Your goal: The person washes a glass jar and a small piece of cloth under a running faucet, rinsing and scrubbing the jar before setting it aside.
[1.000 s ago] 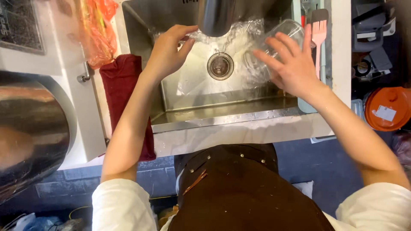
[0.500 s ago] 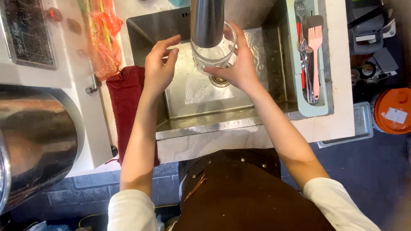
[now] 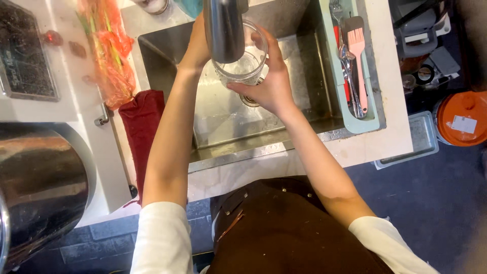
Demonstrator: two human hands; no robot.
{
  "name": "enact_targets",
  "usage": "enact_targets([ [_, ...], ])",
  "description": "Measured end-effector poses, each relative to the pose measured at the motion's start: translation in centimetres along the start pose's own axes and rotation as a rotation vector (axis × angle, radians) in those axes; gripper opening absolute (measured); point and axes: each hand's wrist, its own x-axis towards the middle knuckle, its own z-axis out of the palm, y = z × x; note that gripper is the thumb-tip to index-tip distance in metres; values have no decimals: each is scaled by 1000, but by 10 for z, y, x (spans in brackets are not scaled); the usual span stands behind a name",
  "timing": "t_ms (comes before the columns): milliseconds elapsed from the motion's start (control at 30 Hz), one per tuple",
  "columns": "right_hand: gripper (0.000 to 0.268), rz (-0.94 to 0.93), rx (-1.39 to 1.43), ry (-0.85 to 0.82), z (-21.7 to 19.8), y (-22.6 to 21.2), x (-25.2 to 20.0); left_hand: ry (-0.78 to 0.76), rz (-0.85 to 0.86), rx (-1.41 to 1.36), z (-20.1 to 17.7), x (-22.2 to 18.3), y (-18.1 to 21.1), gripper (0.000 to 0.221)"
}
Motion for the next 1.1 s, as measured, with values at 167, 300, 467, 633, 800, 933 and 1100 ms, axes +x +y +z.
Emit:
enact_targets([
  [167,114,-12,51,-18,-2,-9,-2,-99,0,-262,5,5,-17,29],
  [300,116,7,59,-20,0,-5,-3,-70,-234,-734,10,11,-29,27],
  [467,116,8,58,-27,-2,-3,-2,-144,-124,-709,11,17,-22,23],
  [633,116,-63,101,-56,-1,2,1,-263,-24,-420,-3,-7,1,27],
  [800,114,-47,117,-108,-1,-1,2,-18,46,-114,5,-53,-49,45],
  [933,116,-15,102,-84,-11,-16,14,61,-291,-390,9,-111,-15,54],
  [1100,102,-172,93,-107,-28,-32,26,87,-624,-305,15,-169,50,50],
])
